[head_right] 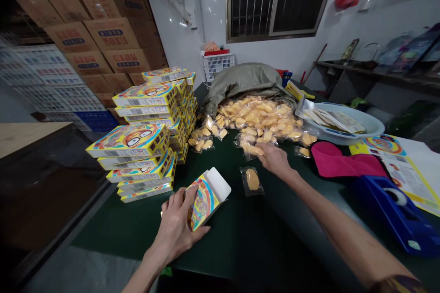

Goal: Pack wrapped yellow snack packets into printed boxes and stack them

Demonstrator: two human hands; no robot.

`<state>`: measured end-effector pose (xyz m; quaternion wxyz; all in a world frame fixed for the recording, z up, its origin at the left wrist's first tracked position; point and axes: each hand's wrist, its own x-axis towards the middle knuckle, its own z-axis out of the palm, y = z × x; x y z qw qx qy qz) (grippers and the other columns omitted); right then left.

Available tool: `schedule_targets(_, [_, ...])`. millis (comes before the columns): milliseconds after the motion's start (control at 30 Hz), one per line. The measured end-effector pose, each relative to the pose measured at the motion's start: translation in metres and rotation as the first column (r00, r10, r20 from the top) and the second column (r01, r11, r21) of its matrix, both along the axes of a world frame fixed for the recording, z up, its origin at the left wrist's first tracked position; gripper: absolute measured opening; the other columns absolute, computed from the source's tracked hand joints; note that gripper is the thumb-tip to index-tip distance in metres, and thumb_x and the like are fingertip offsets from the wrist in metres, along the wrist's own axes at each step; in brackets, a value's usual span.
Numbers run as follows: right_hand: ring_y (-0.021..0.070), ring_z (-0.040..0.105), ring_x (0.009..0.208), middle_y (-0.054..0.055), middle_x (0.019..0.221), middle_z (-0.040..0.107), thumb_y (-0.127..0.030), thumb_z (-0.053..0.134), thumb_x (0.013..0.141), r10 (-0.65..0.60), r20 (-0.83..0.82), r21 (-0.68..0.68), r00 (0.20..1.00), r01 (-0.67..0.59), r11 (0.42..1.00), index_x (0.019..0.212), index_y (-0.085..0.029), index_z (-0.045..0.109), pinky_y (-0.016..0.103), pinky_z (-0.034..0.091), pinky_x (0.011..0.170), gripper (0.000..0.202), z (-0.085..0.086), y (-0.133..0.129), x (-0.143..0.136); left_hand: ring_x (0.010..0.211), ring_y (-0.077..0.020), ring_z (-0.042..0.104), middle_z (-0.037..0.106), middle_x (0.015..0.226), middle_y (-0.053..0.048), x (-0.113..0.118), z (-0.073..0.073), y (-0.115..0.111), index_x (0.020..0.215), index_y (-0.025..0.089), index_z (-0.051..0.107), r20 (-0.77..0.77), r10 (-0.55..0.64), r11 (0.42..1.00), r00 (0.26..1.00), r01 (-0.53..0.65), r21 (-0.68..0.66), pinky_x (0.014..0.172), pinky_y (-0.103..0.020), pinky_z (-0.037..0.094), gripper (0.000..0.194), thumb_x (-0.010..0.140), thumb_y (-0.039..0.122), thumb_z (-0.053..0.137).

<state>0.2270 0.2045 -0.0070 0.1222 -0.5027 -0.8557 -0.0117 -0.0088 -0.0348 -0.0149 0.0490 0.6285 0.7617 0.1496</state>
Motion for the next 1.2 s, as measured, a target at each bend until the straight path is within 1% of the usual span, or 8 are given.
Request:
schedule_targets(167, [0.0241,0.06,0.098,0.009,0.111,0.064,-0.024,0.051,0.085,0.112,-0.097,0.281,0.989,-0.081,0.956,0.115,-0.02,0.06,0.031,0.045,0.074,0.031,0.045,-0.051,0.004,0.116,-0.0383,0.038,0.035,0.131,-0.019,0.023,0.01,0.016,0.137,0.022,0.037,-0.155,0.034,0.997,0.987,-0.021,0.081,0.094,-0.053,0.029,0.092,0.055,0.036,0.075])
schedule_targets(367, [0.025,0.057,0.086,0.013,0.098,0.065,-0.012,0.044,0.087,0.062,0.221,0.413,0.973,-0.151,0.898,0.107,-0.017,0.065,0.029,0.037,0.058,0.029,0.07,-0.112,-0.033,0.112,-0.0389,0.038,0.038,0.126,-0.019,0.048,0.019,0.021,0.139,0.025,0.034,-0.249,0.054,0.987,0.967,-0.014,0.157,0.091,-0.056,0.028,0.097,0.054,0.04,0.077])
schedule_targets(567, [0.0257,0.056,0.088,0.013,0.096,0.063,-0.009,0.042,0.086,0.265,0.272,0.182,0.925,-0.32,0.93,0.098,-0.016,0.065,0.03,0.042,0.062,0.027,0.07,-0.135,-0.053,0.106,-0.036,0.041,0.039,0.121,-0.016,0.048,0.009,0.023,0.138,0.027,0.035,-0.227,0.085,0.969,0.97,-0.027,0.246,0.087,-0.051,0.032,0.1,0.049,0.044,0.079])
schedule_targets(700, [0.0206,0.056,0.096,0.012,0.111,0.059,-0.017,0.042,0.086,0.507,-0.184,-0.077,0.842,-0.527,0.847,0.124,-0.016,0.049,0.03,0.047,0.075,0.038,0.08,-0.128,-0.048,0.102,-0.033,0.042,0.037,0.12,-0.016,0.038,-0.006,0.018,0.135,0.024,0.039,-0.145,0.024,0.945,0.989,0.025,0.327,0.084,-0.046,0.035,0.096,0.05,0.045,0.077])
schedule_targets(800, [0.0159,0.059,0.082,0.009,0.102,0.061,-0.019,0.041,0.083,0.401,-0.43,-0.233,0.809,-0.528,0.817,0.119,-0.014,0.044,0.027,0.048,0.069,0.037,0.09,-0.12,-0.046,0.105,-0.0327,0.041,0.035,0.123,-0.016,0.034,-0.013,0.011,0.134,0.023,0.039,-0.109,0.003,0.9,0.994,0.045,0.434,0.084,-0.045,0.035,0.085,0.06,0.049,0.071])
schedule_targets(967, [0.0204,0.056,0.084,0.006,0.088,0.06,-0.026,0.045,0.08,0.241,-0.306,-0.146,0.921,-0.296,0.944,0.088,-0.019,0.05,0.034,0.042,0.076,0.011,0.086,-0.12,-0.061,0.109,-0.033,0.042,0.034,0.126,-0.016,0.035,-0.013,0.004,0.134,0.024,0.039,-0.09,-0.003,0.856,0.996,0.049,0.514,0.086,-0.045,0.034,0.077,0.066,0.047,0.066])
schedule_targets(1067, [0.0194,0.057,0.081,0.006,0.089,0.06,-0.033,0.044,0.083,0.27,-0.431,-0.218,0.861,-0.39,0.895,0.097,-0.019,0.046,0.033,0.043,0.075,0.021,0.074,-0.118,-0.071,0.107,-0.0322,0.042,0.036,0.124,-0.016,0.033,-0.014,0.004,0.133,0.023,0.04,-0.045,-0.02,0.868,0.999,0.039,0.494,0.085,-0.044,0.035,0.08,0.062,0.045,0.068])
schedule_targets(1200, [0.0153,0.055,0.067,0.004,0.08,0.057,-0.047,0.042,0.085,0.154,-0.645,-0.333,0.748,-0.457,0.825,0.099,-0.017,0.043,0.028,0.043,0.061,0.033,0.061,-0.114,-0.076,0.105,-0.0318,0.043,0.038,0.122,-0.015,0.026,-0.015,0.003,0.133,0.022,0.041,0.011,0.009,0.889,1.0,-0.013,0.459,0.084,-0.044,0.036,0.082,0.059,0.042,0.07])
